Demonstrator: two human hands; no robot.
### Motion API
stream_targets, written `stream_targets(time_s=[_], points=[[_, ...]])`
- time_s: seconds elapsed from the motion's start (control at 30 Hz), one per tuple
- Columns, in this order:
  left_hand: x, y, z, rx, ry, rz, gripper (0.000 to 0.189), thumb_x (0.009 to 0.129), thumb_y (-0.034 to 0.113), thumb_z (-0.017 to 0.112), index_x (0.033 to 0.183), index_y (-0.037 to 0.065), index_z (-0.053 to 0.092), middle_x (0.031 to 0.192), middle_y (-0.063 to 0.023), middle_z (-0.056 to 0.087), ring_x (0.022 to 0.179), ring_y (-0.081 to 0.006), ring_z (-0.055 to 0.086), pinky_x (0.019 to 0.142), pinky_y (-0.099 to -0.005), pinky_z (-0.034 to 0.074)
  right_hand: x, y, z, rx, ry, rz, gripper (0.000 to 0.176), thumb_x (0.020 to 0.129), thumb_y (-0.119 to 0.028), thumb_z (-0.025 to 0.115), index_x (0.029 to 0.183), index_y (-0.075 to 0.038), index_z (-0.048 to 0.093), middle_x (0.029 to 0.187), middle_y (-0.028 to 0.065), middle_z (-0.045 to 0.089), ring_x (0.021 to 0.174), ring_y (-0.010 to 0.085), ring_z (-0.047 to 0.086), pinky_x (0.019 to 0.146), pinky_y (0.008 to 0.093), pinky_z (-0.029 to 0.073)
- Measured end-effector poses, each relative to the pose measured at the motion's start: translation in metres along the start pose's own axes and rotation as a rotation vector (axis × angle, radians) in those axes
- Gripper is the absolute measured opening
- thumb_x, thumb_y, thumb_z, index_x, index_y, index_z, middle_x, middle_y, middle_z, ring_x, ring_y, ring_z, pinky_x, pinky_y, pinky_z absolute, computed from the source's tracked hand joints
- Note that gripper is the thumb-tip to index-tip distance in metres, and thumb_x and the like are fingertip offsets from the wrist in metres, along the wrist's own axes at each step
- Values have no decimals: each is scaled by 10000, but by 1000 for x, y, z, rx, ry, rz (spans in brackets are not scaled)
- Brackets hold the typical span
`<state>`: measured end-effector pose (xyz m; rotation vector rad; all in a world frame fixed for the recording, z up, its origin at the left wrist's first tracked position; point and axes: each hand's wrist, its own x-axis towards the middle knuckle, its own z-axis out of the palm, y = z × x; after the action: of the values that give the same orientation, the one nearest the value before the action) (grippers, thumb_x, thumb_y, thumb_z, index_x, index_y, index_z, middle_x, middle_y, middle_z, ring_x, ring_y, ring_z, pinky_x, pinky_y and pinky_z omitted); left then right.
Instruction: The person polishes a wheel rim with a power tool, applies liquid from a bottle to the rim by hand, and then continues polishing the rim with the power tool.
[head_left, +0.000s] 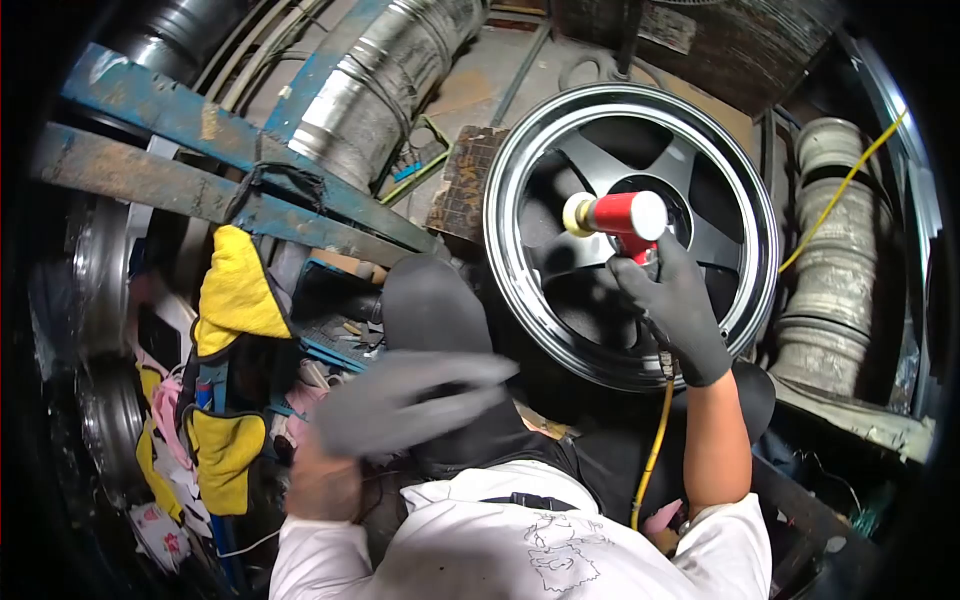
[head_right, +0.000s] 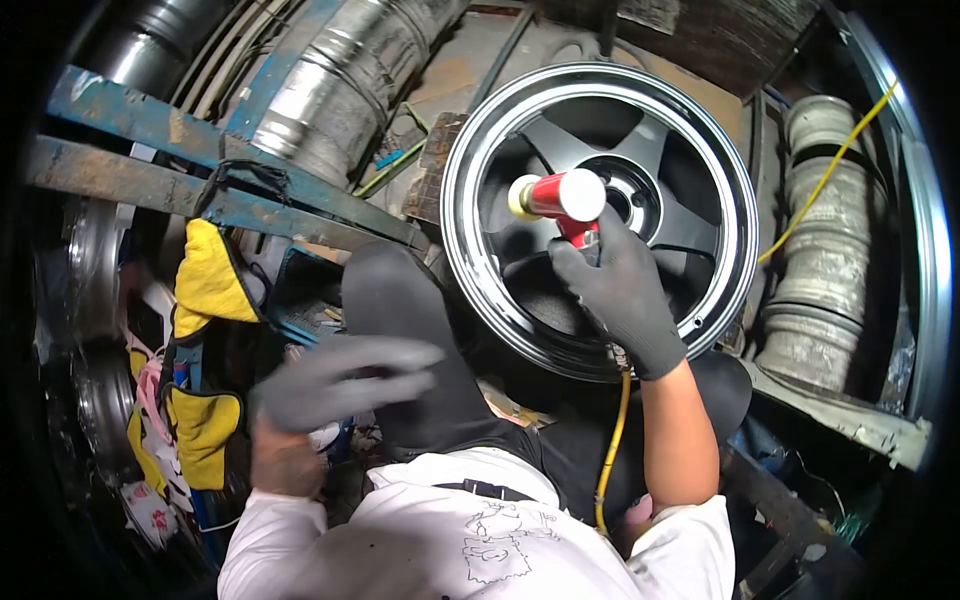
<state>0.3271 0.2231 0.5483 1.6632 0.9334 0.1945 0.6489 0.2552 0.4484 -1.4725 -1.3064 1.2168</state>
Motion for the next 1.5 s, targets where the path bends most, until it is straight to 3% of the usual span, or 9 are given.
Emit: stream_targets(time_s=[0.07, 0.13, 0.17, 0.23, 0.3, 0.43, 0.5, 0.63, 1.5], points=[[81, -30, 48, -145, -189, 10, 568, 1097, 306, 577, 1569, 35, 412, 1340, -159, 651, 1194, -299, 662, 1073, -392, 497, 3, 7, -2, -233, 31, -150, 478, 921, -224, 721, 1353, -52, 611, 942, 158, 721, 735, 226, 715, 720, 375, 563], [151, -56, 98, -618, -189, 156, 658, 1074, 258, 620, 1617, 61, 304, 1308, -70, 578, 1159, -163, 594, 1039, -327, 479, 2, 7, -8, -361, 44, -199, 468, 918, -240, 720, 1335, -53, 619, 946, 180, 731, 780, 295, 735, 751, 406, 567], [170, -47, 109, -834, -126, 82, 645, 1058, 280, 648, 1588, 61, 351, 1328, -59, 560, 1175, -158, 583, 1034, -324, 478, -1, 3, -13, -368, 40, -168, 463, 916, -245, 719, 1326, -53, 623, 948, 189, 735, 819, 333, 739, 773, 420, 567], [193, -54, 134, -428, 99, 566, 633, 1034, 309, 686, 1543, 65, 400, 1305, -38, 566, 1159, -140, 582, 1029, -321, 478, -5, -5, -19, -375, 20, -107, 453, 912, -255, 719, 1308, -53, 630, 951, 207, 743, 897, 408, 746, 818, 449, 566], [203, -60, 139, -530, 70, 552, 612, 1018, 334, 713, 1500, 70, 444, 1288, -28, 578, 1151, -133, 587, 1041, -326, 478, -4, -7, -27, -434, -8, -92, 439, 911, -240, 722, 1294, -47, 632, 951, 215, 732, 892, 404, 742, 805, 433, 566], [207, -61, 136, -1357, -330, -66, 597, 998, 395, 748, 1444, 79, 509, 1302, -38, 633, 1243, -175, 614, 1117, -397, 484, -2, 13, -19, -476, -112, -139, 412, 896, -227, 725, 1252, -43, 630, 961, 229, 709, 879, 442, 700, 762, 469, 551], [185, -52, 137, -1595, -266, -145, 591, 997, 400, 749, 1437, 83, 513, 1336, -52, 640, 1289, -186, 611, 1132, -420, 488, -5, 24, -3, -577, -173, -205, 363, 892, -230, 730, 1189, -50, 624, 949, 218, 701, 868, 442, 691, 738, 489, 539], [163, -52, 141, -1733, -83, -252, 547, 966, 397, 795, 1392, 155, 551, 1326, 1, 636, 1231, -148, 629, 1064, -389, 522, -8, -3, 13, -662, -322, 20, 486, 802, -164, 801, 1239, -57, 614, 1005, 224, 696, 935, 460, 670, 758, 487, 536], [142, -85, 158, -1843, -99, -424, 835, 960, 553, 747, 1578, 165, 341, 1502, -48, 477, 1437, -181, 456, 1194, -410, 378, -12, 10, 35, -747, -460, 2, 406, 869, -284, 748, 1184, -87, 584, 943, 164, 687, 830, 398, 697, 683, 488, 533]])
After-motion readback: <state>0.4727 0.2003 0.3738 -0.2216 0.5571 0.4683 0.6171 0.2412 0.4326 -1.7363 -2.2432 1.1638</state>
